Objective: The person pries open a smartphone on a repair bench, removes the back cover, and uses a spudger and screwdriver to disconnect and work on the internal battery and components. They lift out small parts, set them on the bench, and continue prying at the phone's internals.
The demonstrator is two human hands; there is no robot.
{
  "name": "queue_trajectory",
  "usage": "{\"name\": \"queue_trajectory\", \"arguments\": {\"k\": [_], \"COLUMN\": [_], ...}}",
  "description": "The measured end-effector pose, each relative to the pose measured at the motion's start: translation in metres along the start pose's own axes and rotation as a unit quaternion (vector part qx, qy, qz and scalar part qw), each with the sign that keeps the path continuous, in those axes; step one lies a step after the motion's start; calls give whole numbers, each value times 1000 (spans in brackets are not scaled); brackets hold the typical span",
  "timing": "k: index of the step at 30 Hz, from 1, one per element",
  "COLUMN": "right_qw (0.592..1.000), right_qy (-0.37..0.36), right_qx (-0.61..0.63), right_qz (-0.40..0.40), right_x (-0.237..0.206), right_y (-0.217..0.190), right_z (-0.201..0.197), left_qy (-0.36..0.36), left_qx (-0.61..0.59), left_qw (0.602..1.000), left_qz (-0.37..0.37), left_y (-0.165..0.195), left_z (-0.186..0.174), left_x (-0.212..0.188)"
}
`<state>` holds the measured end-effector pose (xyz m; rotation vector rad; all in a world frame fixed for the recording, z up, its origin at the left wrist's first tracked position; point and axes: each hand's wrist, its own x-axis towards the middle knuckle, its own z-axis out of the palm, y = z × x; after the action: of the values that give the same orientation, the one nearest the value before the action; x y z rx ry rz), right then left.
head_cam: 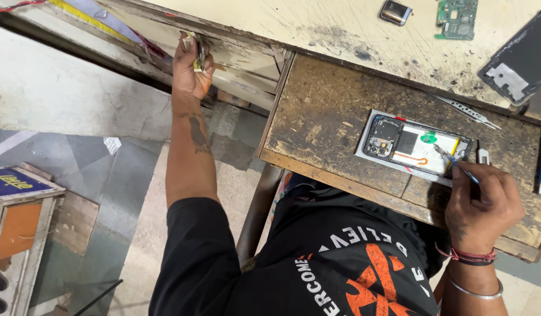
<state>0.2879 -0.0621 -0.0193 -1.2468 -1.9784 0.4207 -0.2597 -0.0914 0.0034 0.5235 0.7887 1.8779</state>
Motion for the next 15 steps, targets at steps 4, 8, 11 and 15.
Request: {"name": "queue_trajectory", "arguments": {"k": [4,8,11,15], "right_qw": [1000,1000,1000,1000], "right_qy": [6,14,13,11], "right_qx": [-14,-13,-6,-3], "right_qz": [-4,-4,-3,-7], "right_x": [0,-1,-2,0], "right_y": [0,2,3,1], "right_z": [-1,-2,-2,-4], "left_qy": [-8,11,31,49], "left_qx": [-21,-4,7,40], "left_qw": [1000,1000,999,998], "left_qz": [12,12,8,-1], "left_y": [-2,1,3,9], "left_z": [-2,-6,-16,-32], "left_x": [4,-18,-60,-111]}}
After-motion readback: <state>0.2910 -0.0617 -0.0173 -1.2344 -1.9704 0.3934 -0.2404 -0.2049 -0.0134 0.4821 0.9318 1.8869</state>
